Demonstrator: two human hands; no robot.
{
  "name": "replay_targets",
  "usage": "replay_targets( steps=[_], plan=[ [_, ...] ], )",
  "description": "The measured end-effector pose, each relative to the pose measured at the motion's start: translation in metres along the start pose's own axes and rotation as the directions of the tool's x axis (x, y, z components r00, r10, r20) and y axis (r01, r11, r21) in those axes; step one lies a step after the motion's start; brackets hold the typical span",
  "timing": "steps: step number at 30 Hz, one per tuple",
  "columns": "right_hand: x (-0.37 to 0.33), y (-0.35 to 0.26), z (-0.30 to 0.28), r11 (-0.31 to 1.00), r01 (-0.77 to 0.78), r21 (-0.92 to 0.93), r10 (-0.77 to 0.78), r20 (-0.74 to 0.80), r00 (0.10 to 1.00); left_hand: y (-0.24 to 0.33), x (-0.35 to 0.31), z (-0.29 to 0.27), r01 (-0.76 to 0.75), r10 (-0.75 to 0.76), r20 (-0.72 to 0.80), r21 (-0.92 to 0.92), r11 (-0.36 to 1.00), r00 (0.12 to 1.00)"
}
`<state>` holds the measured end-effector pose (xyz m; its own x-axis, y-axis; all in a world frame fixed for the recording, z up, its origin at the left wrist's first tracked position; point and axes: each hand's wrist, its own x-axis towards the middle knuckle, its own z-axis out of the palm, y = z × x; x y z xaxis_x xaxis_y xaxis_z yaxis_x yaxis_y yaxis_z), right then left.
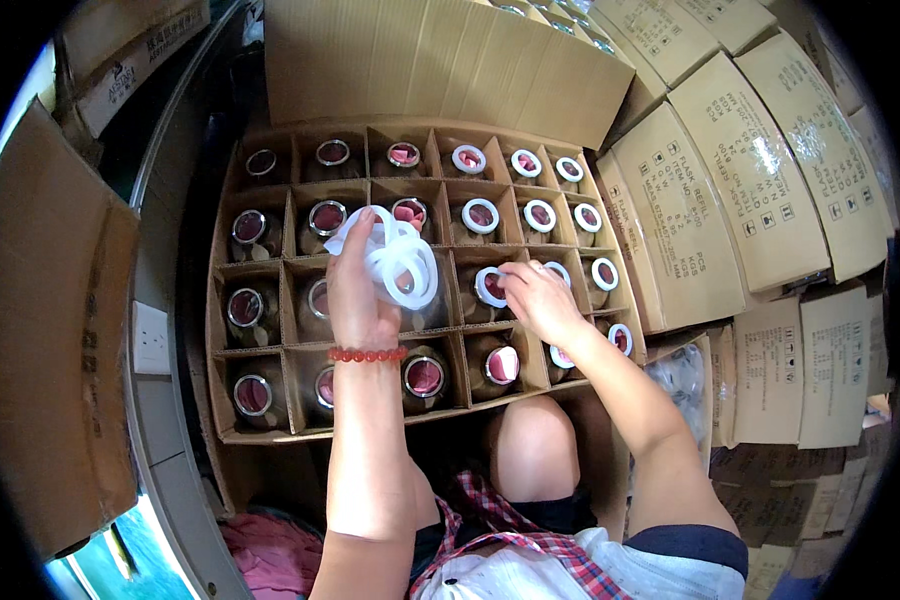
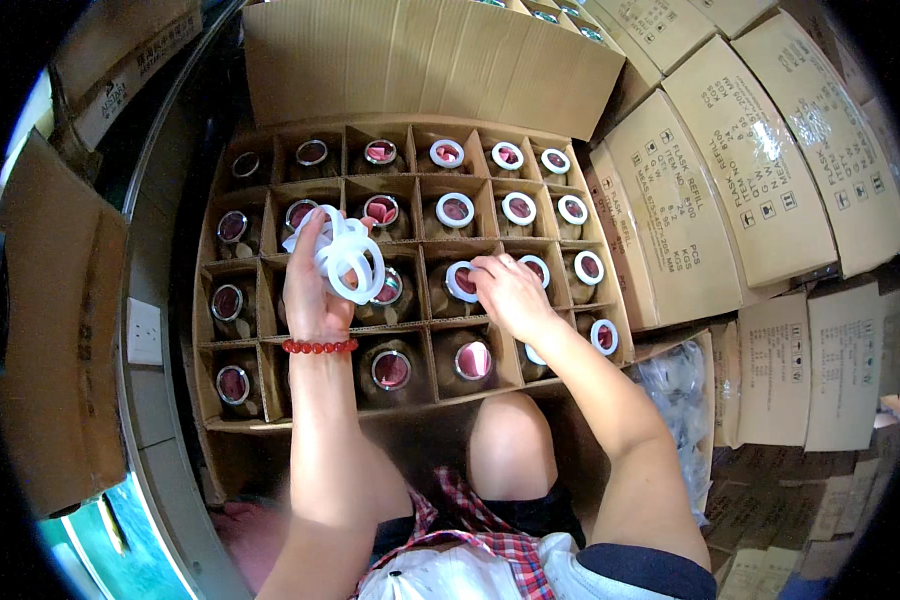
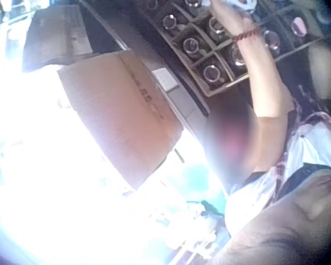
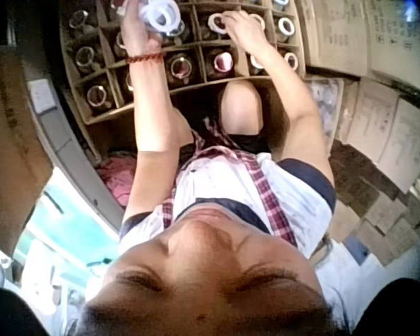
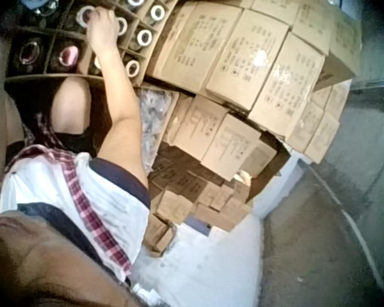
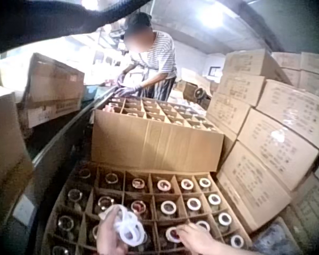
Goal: The person places white circular seals on top of small jars arranged in a cardboard tray. The person picks up seals from a plastic bag and places them one by one onto the jar openings.
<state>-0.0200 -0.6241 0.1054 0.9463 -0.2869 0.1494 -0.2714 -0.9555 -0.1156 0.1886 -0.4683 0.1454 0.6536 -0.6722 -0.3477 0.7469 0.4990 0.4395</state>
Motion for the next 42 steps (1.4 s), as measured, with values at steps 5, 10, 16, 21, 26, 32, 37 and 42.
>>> replay_targets(
  steps=[5, 10, 16, 21, 26, 32, 37, 42],
  plan=[
    [-0.013, 0.005, -0.009, 0.99, 0.067, 0.124, -0.07, 0.02, 0.997, -0.004, -0.001, 0.003, -0.004, 0.005, 0.022, -0.018, 1.0, 1.0],
    [-0.001, -0.002, -0.014, 0.996, 0.081, 0.032, -0.085, 0.142, 0.986, -0.007, 0.0, 0.005, -0.017, 0.018, 0.02, -0.029, 0.999, 1.0],
    [0.006, -0.013, -0.028, 0.996, 0.06, -0.068, -0.045, 0.196, 0.98, -0.007, -0.001, 0.006, -0.002, 0.003, 0.026, -0.051, 0.999, 1.0],
    [0.015, -0.035, -0.045, 0.992, 0.068, 0.111, -0.063, -0.045, 0.997, -0.01, 0.002, 0.003, 0.015, -0.015, -0.013, -0.032, 0.999, 1.0],
    [0.043, -0.102, -0.086, 0.957, 0.288, 0.031, -0.249, -0.417, 0.874, -0.023, 0.006, -0.005, 0.039, -0.039, -0.01, -0.003, 0.999, 0.999],
    [0.048, -0.119, -0.078, 0.922, 0.224, 0.315, -0.1, -0.367, 0.925, -0.023, 0.007, -0.026, -0.021, 0.022, -0.047, 0.017, 1.0, 0.999],
    [0.004, -0.104, -0.092, 0.872, 0.068, 0.484, 0.156, -0.407, 0.9, 0.002, -0.018, -0.04, -0.004, 0.026, -0.162, 0.135, 0.991, 0.986],
    [-0.073, -0.054, -0.062, 0.985, -0.021, 0.17, 0.067, -0.272, 0.96, 0.021, -0.071, -0.028, -0.053, 0.057, -0.03, 0.137, 0.989, 0.998]
  ],
)
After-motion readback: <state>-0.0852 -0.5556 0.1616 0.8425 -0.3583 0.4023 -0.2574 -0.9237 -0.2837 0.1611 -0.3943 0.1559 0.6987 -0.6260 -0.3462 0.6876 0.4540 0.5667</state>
